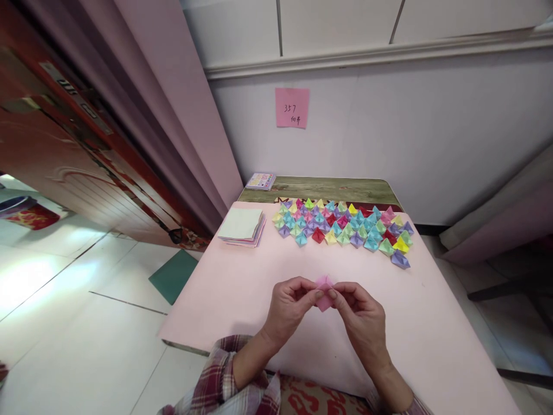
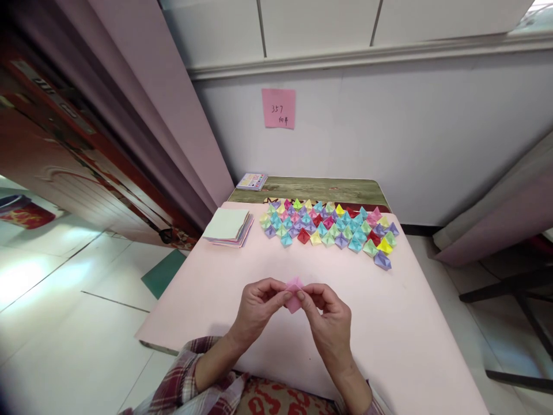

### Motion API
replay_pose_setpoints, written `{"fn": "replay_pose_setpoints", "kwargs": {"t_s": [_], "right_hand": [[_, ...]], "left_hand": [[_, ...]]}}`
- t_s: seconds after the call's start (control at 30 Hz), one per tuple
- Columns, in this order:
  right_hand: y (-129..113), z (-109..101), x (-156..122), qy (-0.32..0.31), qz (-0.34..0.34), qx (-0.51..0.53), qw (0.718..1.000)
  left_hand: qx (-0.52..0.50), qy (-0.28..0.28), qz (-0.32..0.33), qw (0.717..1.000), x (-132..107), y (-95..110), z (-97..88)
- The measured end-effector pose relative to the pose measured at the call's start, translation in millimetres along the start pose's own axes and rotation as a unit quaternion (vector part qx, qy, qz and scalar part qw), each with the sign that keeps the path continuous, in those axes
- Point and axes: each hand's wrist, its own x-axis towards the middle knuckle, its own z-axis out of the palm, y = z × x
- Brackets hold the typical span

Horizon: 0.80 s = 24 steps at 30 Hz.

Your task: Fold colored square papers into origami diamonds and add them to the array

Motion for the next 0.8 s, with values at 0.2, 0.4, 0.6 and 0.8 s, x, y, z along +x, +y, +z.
{"fn": "replay_pose_setpoints", "kwargs": {"t_s": [0.2, 0.4, 0.6, 0.8], "right_hand": [[-2.4, 3.8, -0.2, 0.029, 0.019, 0.012, 0.999], [-5.4, -2.8, 6.8, -0.066, 0.090, 0.003, 0.994], [-4.4, -5.0, 9.0, -0.138, 0.110, -0.010, 0.984], [-2.2, -3.4, 9.0, -0.131, 0.127, 0.029, 0.983]], "left_hand": [[-0.043, 0.016, -0.018, 0.999, 1.0, -3.2, 0.8], [-0.050, -0.024, -0.083, 0.995, 5.6, -3.8, -6.7], [-0.024, -0.059, -0.131, 0.989, 8.6, -9.9, -11.4], [-0.044, 0.020, -0.116, 0.992, 12.0, -7.9, -11.0]]}}
